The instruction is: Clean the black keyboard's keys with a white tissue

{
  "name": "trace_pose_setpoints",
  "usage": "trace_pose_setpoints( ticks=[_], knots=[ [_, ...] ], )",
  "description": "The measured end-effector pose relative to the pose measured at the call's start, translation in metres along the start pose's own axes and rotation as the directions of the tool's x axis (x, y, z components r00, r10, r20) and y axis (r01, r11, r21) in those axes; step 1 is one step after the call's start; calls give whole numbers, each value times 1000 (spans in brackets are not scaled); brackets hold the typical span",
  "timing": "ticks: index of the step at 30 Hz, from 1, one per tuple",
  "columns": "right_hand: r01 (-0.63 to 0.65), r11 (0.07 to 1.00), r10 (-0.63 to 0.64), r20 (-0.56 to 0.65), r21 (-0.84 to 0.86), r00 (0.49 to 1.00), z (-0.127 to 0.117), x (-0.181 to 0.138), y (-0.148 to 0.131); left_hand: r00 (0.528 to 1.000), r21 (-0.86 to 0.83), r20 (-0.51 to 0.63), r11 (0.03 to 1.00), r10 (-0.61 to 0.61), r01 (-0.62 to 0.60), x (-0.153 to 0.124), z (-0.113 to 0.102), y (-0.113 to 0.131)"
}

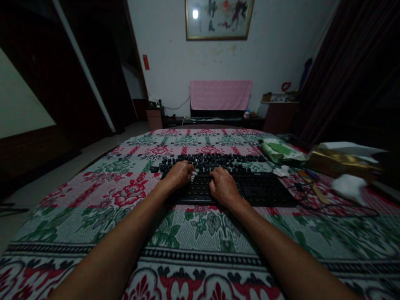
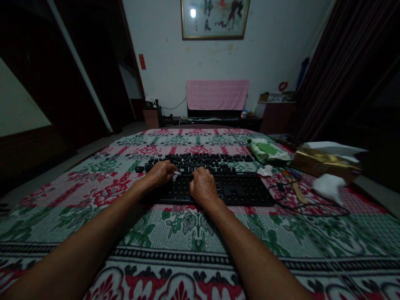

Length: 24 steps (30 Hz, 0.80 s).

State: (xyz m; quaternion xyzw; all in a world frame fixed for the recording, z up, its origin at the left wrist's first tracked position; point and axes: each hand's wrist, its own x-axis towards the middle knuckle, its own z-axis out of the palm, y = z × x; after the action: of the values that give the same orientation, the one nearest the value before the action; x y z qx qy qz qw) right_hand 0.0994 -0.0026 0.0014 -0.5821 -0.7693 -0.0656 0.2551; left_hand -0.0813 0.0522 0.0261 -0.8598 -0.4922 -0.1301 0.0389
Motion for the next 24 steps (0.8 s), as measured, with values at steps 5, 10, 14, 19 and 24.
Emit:
trace_pose_setpoints(
  ticks=[5,10,14,19,24],
  knots=[
    [-1,1000,1,0,-9,1000,0,0,0,1000,-11,-28,1000,4,-4,0,1,8],
    [9,1000,-9,1,-6,1000,0,0,0,995,-54,-91,998,39,-44,0,9,18],
    [7,1000,-7,0,1,1000,0,-1,0,999,-34,-33,999,6,-7,-1,7,4],
    [10,1000,-10,-8,0,1000,1,-1,1,999,-34,-19,999,-29,28,-2,4,-5],
    [15,1000,-15,-9,-1,1000,1,0,1,997,-37,-34,997,67,-68,-1,6,5]
  ],
)
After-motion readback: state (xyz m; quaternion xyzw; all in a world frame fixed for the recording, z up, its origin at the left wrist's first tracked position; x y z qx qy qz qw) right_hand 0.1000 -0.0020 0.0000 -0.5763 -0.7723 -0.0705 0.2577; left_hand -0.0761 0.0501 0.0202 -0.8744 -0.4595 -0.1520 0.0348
